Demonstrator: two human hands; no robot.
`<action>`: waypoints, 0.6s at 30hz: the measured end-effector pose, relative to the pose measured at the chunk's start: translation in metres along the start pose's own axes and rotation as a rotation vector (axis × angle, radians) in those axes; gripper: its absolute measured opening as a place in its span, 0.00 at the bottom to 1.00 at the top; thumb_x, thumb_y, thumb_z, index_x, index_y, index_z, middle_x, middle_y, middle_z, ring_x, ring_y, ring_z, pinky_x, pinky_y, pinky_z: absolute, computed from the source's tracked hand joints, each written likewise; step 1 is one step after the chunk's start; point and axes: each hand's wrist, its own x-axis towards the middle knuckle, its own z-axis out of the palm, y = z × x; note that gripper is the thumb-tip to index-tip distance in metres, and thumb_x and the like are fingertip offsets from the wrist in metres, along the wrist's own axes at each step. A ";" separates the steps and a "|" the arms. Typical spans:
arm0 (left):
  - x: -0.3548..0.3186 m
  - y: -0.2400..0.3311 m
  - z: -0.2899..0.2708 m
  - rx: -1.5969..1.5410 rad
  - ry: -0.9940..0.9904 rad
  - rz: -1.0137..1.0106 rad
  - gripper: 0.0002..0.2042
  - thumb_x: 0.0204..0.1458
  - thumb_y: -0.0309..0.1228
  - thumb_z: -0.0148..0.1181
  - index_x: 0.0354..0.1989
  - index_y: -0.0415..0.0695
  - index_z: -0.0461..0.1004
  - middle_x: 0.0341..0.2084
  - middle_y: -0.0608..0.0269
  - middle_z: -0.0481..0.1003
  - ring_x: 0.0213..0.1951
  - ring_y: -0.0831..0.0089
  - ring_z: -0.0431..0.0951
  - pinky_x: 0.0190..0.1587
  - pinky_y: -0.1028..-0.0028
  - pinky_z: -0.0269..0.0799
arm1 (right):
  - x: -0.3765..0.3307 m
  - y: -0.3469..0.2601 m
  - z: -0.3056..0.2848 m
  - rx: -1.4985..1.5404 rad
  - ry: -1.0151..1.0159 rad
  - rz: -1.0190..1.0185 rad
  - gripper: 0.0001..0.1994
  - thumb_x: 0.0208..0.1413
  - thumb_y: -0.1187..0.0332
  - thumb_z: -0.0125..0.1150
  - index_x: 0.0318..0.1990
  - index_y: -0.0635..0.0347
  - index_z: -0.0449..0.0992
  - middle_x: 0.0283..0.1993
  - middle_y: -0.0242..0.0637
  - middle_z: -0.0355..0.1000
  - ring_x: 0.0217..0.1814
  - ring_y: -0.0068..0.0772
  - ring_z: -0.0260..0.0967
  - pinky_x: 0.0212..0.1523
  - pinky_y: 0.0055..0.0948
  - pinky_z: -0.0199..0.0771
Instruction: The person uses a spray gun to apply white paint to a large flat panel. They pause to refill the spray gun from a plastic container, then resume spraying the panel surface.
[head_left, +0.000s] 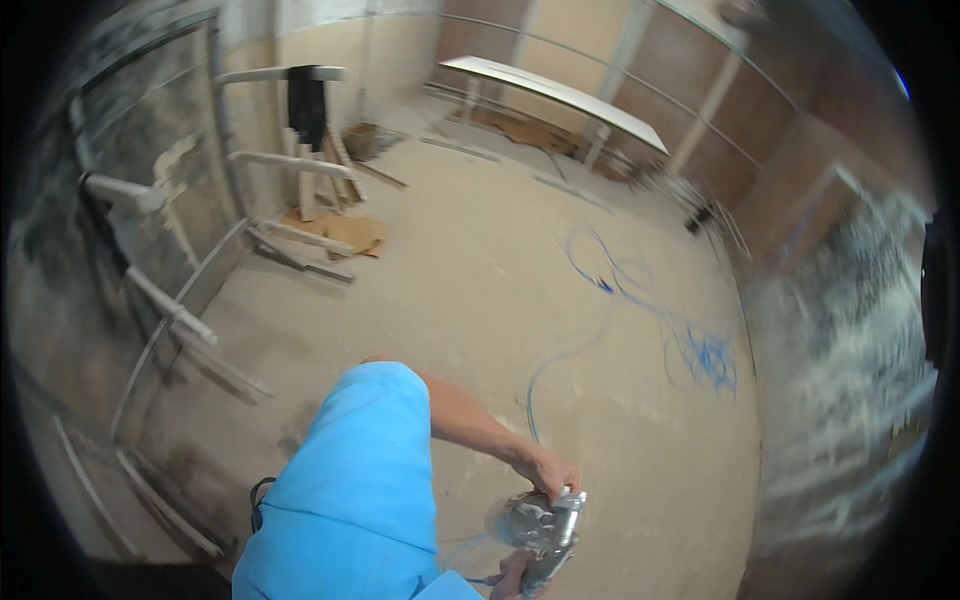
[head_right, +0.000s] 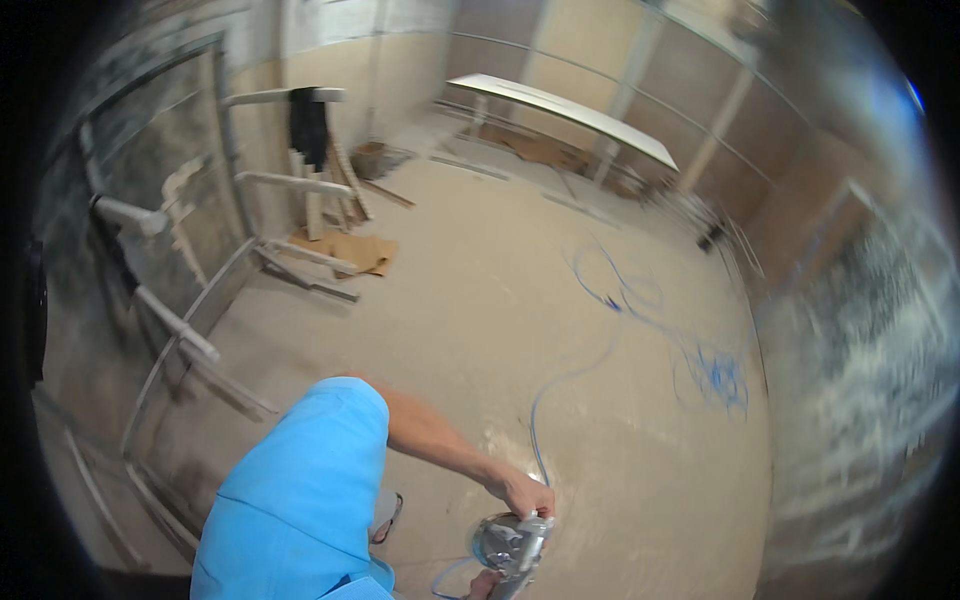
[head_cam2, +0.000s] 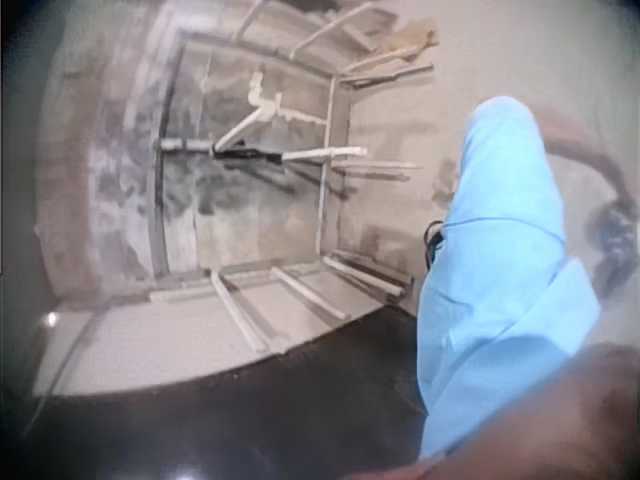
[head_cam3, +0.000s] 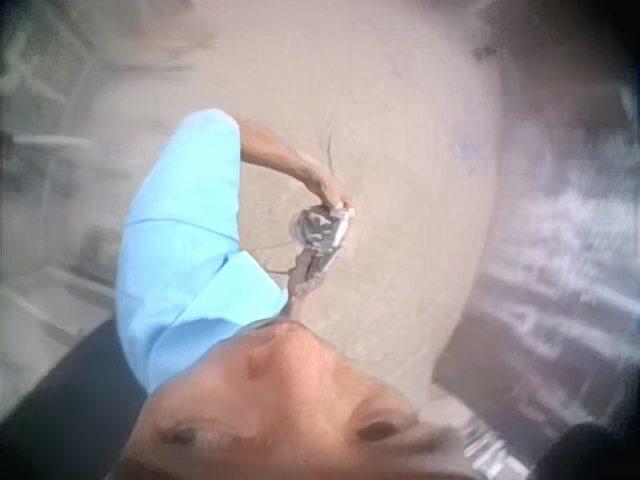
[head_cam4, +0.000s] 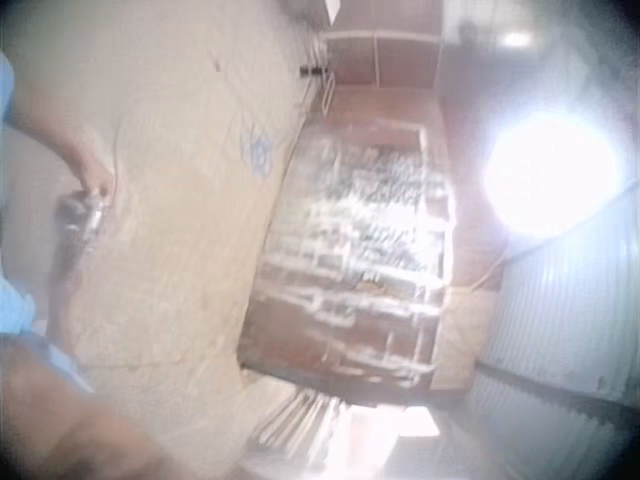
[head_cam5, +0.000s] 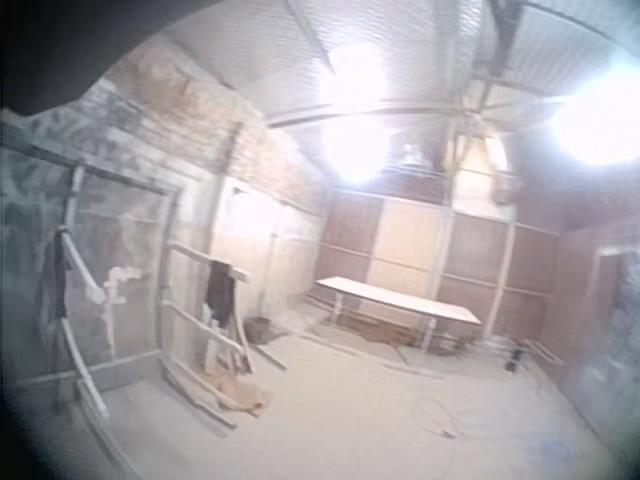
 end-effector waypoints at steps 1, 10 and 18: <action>-0.023 0.009 0.007 0.114 0.167 0.040 0.07 0.51 0.29 0.63 0.36 0.40 0.81 0.30 0.65 0.79 0.38 0.77 0.77 0.43 0.74 0.73 | 0.004 -0.022 0.016 0.069 -0.019 0.015 0.20 0.61 0.68 0.58 0.61 0.58 0.71 0.20 0.28 0.68 0.17 0.20 0.61 0.19 0.25 0.62; -0.406 -0.092 -0.001 -0.652 1.488 0.318 0.13 0.63 0.38 0.55 0.47 0.42 0.77 0.41 0.61 0.78 0.49 0.72 0.77 0.52 0.67 0.74 | 0.020 -0.246 0.204 0.502 -0.407 0.012 0.29 0.64 0.71 0.55 0.71 0.54 0.57 0.19 0.23 0.58 0.17 0.15 0.53 0.19 0.20 0.56; -0.600 -0.119 -0.102 -0.789 2.010 0.172 0.18 0.59 0.44 0.60 0.47 0.42 0.74 0.41 0.57 0.80 0.43 0.66 0.81 0.46 0.67 0.76 | 0.181 -0.418 0.443 0.751 -0.964 0.020 0.32 0.69 0.47 0.43 0.71 0.60 0.54 0.19 0.23 0.48 0.20 0.16 0.46 0.23 0.22 0.53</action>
